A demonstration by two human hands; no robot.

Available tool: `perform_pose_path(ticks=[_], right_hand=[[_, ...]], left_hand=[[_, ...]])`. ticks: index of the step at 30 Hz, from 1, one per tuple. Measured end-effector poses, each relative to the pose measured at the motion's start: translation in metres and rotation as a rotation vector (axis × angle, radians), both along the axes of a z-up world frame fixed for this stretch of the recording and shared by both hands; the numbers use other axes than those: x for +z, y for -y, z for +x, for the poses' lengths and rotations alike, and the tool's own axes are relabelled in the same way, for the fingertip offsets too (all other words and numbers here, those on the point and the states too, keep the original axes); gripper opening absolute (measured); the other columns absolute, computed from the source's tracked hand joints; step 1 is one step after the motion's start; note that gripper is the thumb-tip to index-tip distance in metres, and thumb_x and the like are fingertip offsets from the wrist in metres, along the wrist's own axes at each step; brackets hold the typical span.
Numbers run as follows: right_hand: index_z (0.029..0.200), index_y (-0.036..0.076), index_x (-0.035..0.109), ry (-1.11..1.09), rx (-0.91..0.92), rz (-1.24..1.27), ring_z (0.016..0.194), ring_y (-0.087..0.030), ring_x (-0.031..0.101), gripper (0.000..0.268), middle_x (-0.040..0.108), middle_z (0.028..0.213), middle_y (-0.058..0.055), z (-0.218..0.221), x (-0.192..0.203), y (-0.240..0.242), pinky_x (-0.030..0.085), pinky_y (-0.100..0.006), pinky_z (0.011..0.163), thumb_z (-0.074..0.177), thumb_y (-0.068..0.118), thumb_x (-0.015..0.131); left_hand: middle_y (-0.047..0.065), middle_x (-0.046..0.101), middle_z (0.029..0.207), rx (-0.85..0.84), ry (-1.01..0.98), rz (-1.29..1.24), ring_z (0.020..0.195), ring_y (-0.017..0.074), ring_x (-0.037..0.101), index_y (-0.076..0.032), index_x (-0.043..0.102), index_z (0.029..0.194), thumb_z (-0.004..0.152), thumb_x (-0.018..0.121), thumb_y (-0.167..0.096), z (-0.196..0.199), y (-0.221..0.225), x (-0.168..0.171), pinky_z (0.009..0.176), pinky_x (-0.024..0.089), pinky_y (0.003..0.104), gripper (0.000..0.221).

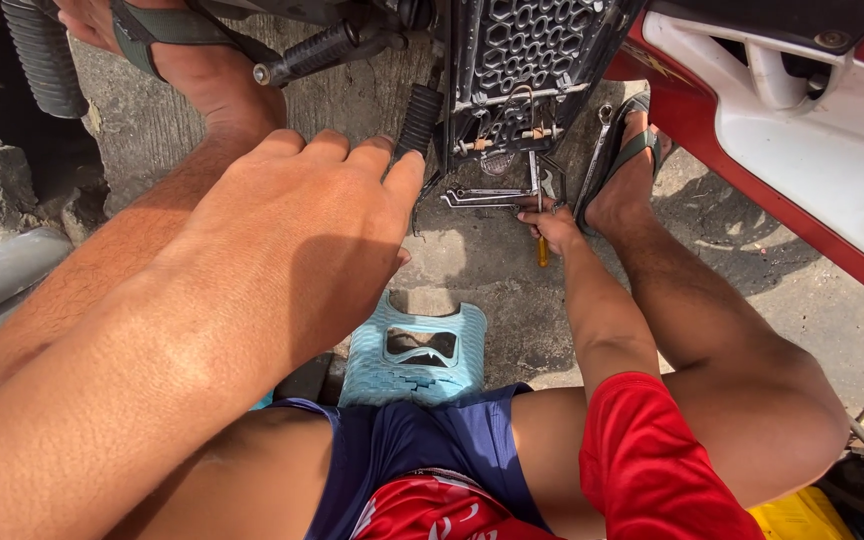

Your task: Repairing a motorcycle license plate holder using a screwdriver and manual manipulation of parts.

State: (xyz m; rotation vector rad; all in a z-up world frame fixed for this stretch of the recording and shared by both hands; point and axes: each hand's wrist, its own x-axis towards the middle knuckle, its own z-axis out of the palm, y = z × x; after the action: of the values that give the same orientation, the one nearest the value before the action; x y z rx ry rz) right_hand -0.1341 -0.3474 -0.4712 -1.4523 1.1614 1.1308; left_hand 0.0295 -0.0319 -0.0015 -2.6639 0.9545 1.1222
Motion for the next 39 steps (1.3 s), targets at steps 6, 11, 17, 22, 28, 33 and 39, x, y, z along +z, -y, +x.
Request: perform_pose_path(ticks=[6, 11, 17, 22, 28, 33, 39], right_hand=[[0.130, 0.015, 0.067, 0.011, 0.029, 0.004, 0.063, -0.008, 0.047, 0.036, 0.060, 0.102, -0.003, -0.003, -0.014, 0.003, 0.043, -0.020, 0.054, 0.096, 0.005, 0.068], [0.092, 0.009, 0.058, 0.065, -0.190, 0.123, 0.060, -0.015, 0.050, 0.004, 0.062, 0.079, -0.008, -0.020, -0.055, 0.014, 0.035, -0.025, 0.047, 0.094, 0.012, 0.056], [0.097, 0.018, 0.077, 0.172, 0.474, -0.122, 0.112, -0.023, 0.067, 0.020, 0.074, 0.120, -0.006, -0.020, -0.046, -0.007, 0.051, -0.033, 0.097, 0.089, 0.036, 0.079], [0.131, 0.008, 0.069, 0.216, 0.707, -0.326, 0.117, -0.038, 0.065, 0.044, 0.067, 0.129, -0.017, -0.039, -0.071, -0.027, 0.054, -0.046, 0.097, 0.094, 0.032, 0.074], [0.118, 0.005, 0.076, 0.408, 0.725, -0.444, 0.108, -0.036, 0.068, 0.028, 0.068, 0.126, -0.015, -0.055, -0.091, -0.026, 0.057, -0.041, 0.096, 0.095, 0.021, 0.072], [0.102, -0.003, 0.076, 0.444, 0.730, -0.411, 0.114, -0.037, 0.067, 0.019, 0.061, 0.141, -0.017, -0.058, -0.097, -0.022, 0.055, -0.036, 0.105, 0.097, 0.014, 0.070], [0.096, -0.001, 0.076, 0.580, 0.820, -0.470, 0.100, -0.035, 0.069, 0.020, 0.068, 0.120, -0.018, -0.061, -0.106, -0.018, 0.058, -0.039, 0.094, 0.098, 0.017, 0.068]], left_hand=[[0.010, 0.070, 0.107, -0.026, 0.013, 0.031, 0.096, 0.0338, 0.068, -0.014, 0.056, 0.123, 0.093, 0.061, -0.050, 0.000, 0.002, 0.001, 0.086, 0.050, 0.047, 0.047], [0.009, 0.071, 0.098, -0.039, 0.040, 0.014, 0.089, 0.0336, 0.069, -0.014, 0.057, 0.121, 0.092, 0.063, -0.049, 0.001, 0.001, 0.001, 0.082, 0.051, 0.046, 0.046], [0.011, 0.071, 0.104, -0.001, -0.045, 0.019, 0.092, 0.0346, 0.068, -0.013, 0.058, 0.118, 0.089, 0.053, -0.009, 0.005, 0.006, 0.002, 0.083, 0.052, 0.047, 0.030], [0.013, 0.070, 0.109, -0.019, -0.056, 0.051, 0.096, 0.0351, 0.067, -0.012, 0.055, 0.123, 0.087, 0.057, -0.011, 0.004, 0.006, -0.002, 0.085, 0.051, 0.048, 0.036], [0.011, 0.071, 0.108, -0.009, 0.037, 0.003, 0.093, 0.0347, 0.068, -0.014, 0.058, 0.120, 0.084, 0.061, -0.021, 0.001, 0.000, -0.007, 0.084, 0.051, 0.046, 0.037], [0.008, 0.072, 0.103, 0.027, 0.044, 0.002, 0.093, 0.0336, 0.069, -0.018, 0.060, 0.114, 0.083, 0.060, -0.017, 0.000, -0.001, -0.010, 0.086, 0.051, 0.046, 0.031], [0.010, 0.071, 0.107, 0.050, 0.025, -0.044, 0.094, 0.0337, 0.068, -0.018, 0.060, 0.117, 0.081, 0.058, -0.012, 0.003, -0.005, -0.008, 0.083, 0.051, 0.046, 0.036]])
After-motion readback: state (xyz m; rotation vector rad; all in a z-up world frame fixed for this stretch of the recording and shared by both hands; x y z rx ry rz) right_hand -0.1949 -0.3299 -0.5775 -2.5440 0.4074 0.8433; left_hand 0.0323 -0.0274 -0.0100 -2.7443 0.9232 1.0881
